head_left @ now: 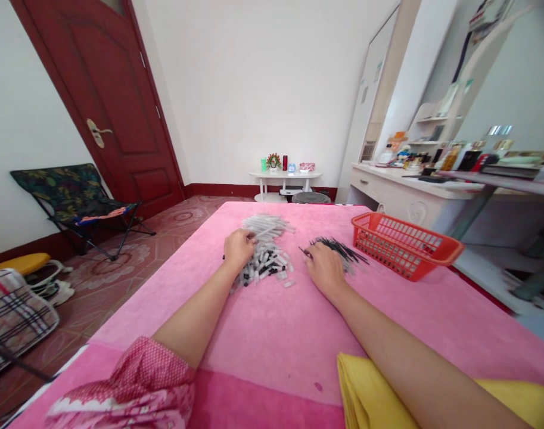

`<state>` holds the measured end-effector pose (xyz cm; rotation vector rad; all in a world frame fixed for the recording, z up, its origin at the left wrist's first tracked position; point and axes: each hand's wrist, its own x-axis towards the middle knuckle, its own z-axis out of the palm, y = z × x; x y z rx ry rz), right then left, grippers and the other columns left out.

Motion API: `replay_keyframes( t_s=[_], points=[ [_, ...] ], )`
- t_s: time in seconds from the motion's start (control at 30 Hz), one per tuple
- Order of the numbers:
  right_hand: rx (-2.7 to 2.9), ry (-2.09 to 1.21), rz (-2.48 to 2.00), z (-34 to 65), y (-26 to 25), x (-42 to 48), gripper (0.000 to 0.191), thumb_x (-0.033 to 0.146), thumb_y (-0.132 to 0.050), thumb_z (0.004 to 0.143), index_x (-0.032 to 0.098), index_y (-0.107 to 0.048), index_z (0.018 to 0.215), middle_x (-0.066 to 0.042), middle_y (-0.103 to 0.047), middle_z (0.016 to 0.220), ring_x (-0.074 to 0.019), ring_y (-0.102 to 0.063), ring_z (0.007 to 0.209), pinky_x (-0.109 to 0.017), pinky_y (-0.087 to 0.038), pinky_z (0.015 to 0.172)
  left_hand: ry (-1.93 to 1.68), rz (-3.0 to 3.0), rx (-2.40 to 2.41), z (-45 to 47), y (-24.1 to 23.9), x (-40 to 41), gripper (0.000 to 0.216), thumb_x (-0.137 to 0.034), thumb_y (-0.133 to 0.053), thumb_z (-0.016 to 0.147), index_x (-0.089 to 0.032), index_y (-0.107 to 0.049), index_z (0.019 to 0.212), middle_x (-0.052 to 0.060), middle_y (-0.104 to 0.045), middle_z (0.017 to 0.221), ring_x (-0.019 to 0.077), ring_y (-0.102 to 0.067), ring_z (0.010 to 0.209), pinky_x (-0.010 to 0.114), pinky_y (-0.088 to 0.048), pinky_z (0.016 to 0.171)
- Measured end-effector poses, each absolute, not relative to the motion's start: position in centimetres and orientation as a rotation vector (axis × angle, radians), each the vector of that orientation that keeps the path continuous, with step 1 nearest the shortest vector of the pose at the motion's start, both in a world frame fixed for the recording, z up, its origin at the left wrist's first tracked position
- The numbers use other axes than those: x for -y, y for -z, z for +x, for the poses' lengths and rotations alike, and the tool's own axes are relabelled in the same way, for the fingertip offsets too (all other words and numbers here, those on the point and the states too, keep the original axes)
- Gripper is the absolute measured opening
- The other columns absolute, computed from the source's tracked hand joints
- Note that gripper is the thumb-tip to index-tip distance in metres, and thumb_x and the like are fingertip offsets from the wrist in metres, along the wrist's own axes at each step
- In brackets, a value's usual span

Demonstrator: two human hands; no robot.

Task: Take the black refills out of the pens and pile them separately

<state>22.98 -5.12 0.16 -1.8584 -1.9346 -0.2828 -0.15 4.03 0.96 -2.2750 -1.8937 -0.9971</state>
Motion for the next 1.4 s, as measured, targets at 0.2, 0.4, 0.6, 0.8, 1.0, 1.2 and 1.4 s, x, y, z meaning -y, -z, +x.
replay_keyframes(
  t_s=[0.2, 0.4, 0.6, 0.8, 1.0, 1.2, 1.4],
  points=[
    [1.917, 0.483, -2.138, 24.6, -0.6, 5.1, 0.024, 0.035, -0.058, 0.081, 0.013, -0.065, 0.087, -0.016, -0.065, 0.089, -0.0258, -0.060, 0.086, -0.036, -0.037, 0.074, 1.361, -2.262, 1.830, -0.9, -0.8, -3.4, 0.023, -0.020, -0.056, 0.075, -0.019, -0.068, 0.095, 0.004, -0.070, 0.091, 0.0178, -0.062, 0.080, 0.028, -0.046, 0.076],
    [2.007, 0.555, -2.093, 24.3, -0.4, 5.3, 0.023, 0.034, -0.055, 0.082, 0.014, -0.066, 0.086, -0.016, -0.066, 0.091, -0.0239, -0.060, 0.085, -0.035, -0.036, 0.073, 1.247, -2.348, 1.524, -1.0, -0.4, -2.9, 0.029, -0.016, -0.051, 0.078, -0.023, -0.068, 0.100, 0.005, -0.067, 0.094, 0.0206, -0.058, 0.091, 0.031, -0.043, 0.084],
    [2.049, 0.573, -2.026, 24.5, -0.8, 5.3, 0.020, 0.018, -0.047, 0.083, 0.012, -0.066, 0.083, -0.016, -0.065, 0.090, -0.0247, -0.059, 0.086, -0.036, -0.034, 0.074, 1.078, -2.377, 1.461, -1.4, -0.3, -2.8, 0.028, -0.017, -0.051, 0.078, -0.026, -0.069, 0.097, 0.006, -0.066, 0.095, 0.0232, -0.055, 0.095, 0.035, -0.040, 0.084],
    [1.971, 0.438, -1.902, 24.8, -1.8, 5.4, 0.018, 0.023, -0.047, 0.086, 0.017, -0.063, 0.089, -0.010, -0.067, 0.090, -0.0219, -0.059, 0.085, -0.032, -0.033, 0.075, 1.055, -2.377, 1.459, -1.7, -0.2, -2.9, 0.027, -0.017, -0.050, 0.079, -0.025, -0.068, 0.098, 0.006, -0.065, 0.096, 0.0229, -0.054, 0.095, 0.035, -0.040, 0.083],
    [2.016, 0.390, -1.725, 24.3, -2.0, 5.5, 0.015, 0.024, -0.049, 0.085, 0.018, -0.062, 0.087, -0.007, -0.067, 0.089, -0.0206, -0.057, 0.084, -0.031, -0.032, 0.077, 1.058, -2.412, 1.424, -1.4, -0.5, -2.6, 0.028, -0.016, -0.049, 0.079, -0.025, -0.069, 0.097, 0.006, -0.065, 0.097, 0.0226, -0.054, 0.097, 0.035, -0.040, 0.083],
    [2.033, 0.410, -1.722, 24.2, -2.0, 5.5, 0.013, 0.023, -0.050, 0.085, 0.018, -0.062, 0.086, -0.007, -0.066, 0.088, -0.0205, -0.056, 0.084, -0.031, -0.031, 0.077, 1.018, -2.455, 1.378, -1.2, -0.8, -2.3, 0.029, -0.014, -0.050, 0.078, -0.025, -0.069, 0.097, 0.006, -0.065, 0.098, 0.0219, -0.054, 0.096, 0.034, -0.039, 0.083],
    [2.089, 0.462, -1.677, 24.1, -2.4, 5.8, 0.013, 0.022, -0.049, 0.086, 0.018, -0.061, 0.086, -0.007, -0.066, 0.090, -0.0213, -0.054, 0.087, -0.032, -0.029, 0.078, 0.976, -2.507, 1.264, -1.0, -1.0, -2.2, 0.026, -0.015, -0.052, 0.079, -0.025, -0.068, 0.097, 0.006, -0.065, 0.096, 0.0217, -0.054, 0.095, 0.035, -0.038, 0.084]
  ],
)
